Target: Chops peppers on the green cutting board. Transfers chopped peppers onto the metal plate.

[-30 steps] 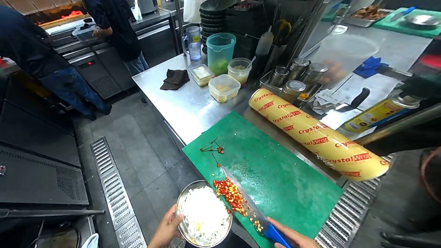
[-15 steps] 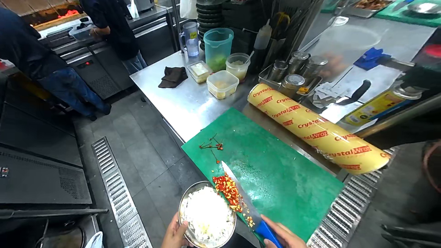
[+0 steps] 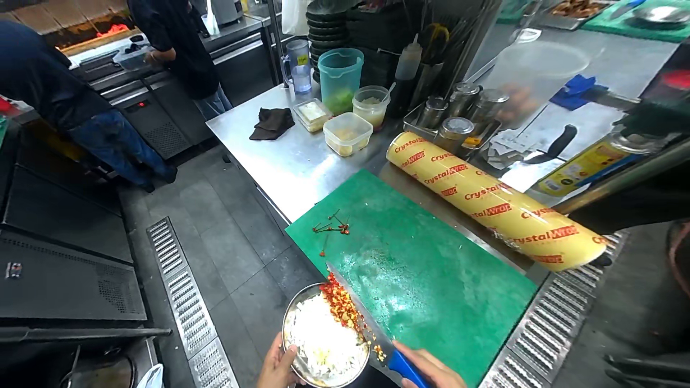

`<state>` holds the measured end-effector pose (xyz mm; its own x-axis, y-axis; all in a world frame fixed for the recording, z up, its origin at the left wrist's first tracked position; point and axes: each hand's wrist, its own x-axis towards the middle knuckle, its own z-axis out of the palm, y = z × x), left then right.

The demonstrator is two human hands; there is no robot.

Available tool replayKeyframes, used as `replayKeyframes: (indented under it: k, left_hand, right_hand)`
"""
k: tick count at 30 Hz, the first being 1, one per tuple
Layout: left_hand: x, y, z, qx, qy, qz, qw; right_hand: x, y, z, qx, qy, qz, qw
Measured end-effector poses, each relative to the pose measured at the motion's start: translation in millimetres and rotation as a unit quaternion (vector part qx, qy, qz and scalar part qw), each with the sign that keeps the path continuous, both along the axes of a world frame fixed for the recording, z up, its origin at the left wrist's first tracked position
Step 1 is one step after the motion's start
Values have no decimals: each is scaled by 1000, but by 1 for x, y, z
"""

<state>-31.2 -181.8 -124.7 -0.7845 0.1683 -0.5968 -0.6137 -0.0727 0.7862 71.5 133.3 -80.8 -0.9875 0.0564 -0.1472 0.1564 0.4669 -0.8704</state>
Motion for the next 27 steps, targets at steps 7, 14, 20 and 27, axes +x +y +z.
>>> replayKeyframes:
  k: [7, 14, 20, 27]
  left_hand:
    - [-21, -10, -8, -11, 19, -41, 999]
    - [-41, -18, -10, -4, 12, -70, 997]
    - [-41, -17, -15, -2, 7, -74, 997]
    - [-39, -15, -17, 12, 11, -66, 998]
  right_hand:
    - [-4, 1, 3, 20, 11, 24, 999]
    - [-16, 1, 23, 86, 10, 63, 994]
    - [-26, 10, 34, 118, -12, 95, 988]
    - [-25, 5, 42, 145, -14, 142, 979]
